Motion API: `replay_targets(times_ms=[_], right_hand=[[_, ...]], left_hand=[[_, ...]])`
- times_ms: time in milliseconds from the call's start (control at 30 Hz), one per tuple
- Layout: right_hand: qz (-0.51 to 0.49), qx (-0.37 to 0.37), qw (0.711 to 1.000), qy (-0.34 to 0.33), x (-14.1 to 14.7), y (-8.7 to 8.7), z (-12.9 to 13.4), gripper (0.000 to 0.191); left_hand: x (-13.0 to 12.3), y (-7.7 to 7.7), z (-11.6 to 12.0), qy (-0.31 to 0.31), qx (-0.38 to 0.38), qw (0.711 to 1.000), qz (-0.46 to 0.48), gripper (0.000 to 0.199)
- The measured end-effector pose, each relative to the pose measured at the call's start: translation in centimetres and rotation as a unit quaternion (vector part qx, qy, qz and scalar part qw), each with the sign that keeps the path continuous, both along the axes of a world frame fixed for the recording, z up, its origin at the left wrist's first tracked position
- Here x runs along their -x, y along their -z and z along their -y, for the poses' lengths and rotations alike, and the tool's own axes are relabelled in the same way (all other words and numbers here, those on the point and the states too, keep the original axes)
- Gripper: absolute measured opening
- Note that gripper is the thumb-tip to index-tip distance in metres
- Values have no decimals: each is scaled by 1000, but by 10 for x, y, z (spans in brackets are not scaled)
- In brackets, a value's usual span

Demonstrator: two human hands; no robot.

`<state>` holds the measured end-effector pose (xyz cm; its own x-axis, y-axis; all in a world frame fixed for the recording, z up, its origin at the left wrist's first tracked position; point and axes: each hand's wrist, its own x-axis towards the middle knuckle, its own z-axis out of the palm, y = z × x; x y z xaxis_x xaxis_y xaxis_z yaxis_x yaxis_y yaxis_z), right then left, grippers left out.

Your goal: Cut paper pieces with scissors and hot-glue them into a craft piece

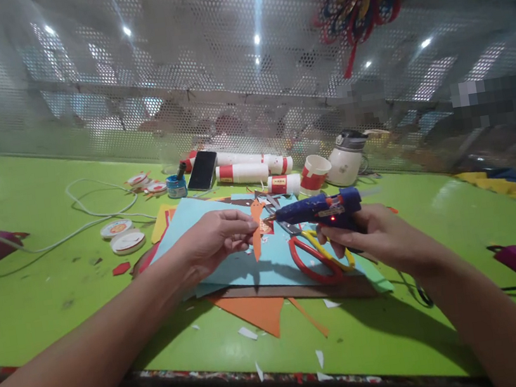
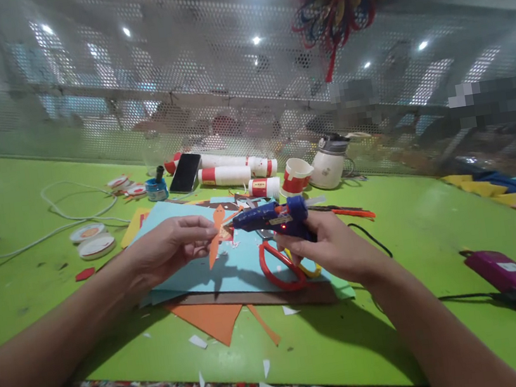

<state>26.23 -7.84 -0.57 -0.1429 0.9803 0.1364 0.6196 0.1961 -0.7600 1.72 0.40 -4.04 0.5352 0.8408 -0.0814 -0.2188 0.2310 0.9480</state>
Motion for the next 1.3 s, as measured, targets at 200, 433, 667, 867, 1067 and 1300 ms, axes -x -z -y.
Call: replay_targets(times_ms=[200, 433, 667, 867, 1067, 1300], right_hand=[[-17, 26, 999, -14, -4, 2, 2, 16], [-20, 26, 998, -59, -10, -2, 4, 18], [-1, -72, 988, 139, -52, -1, -19, 34], [113, -58, 941, 315, -93, 31, -58, 26], [240, -5, 922, 304, -103, 52, -72, 28], [316, 14, 905, 284, -122, 59, -81, 28]], left_hand=[[2, -1, 0, 2, 6, 1000, 4, 8], [5, -1, -5, -24, 10, 1000, -2, 9], [5, 0, -5, -25, -10, 1000, -7, 10], [3, 2, -3, -9, -27, 1000, -12, 11], [4, 2, -1, -3, -37, 999, -6, 14], [2, 3, -1, 0, -38, 999, -6, 20]])
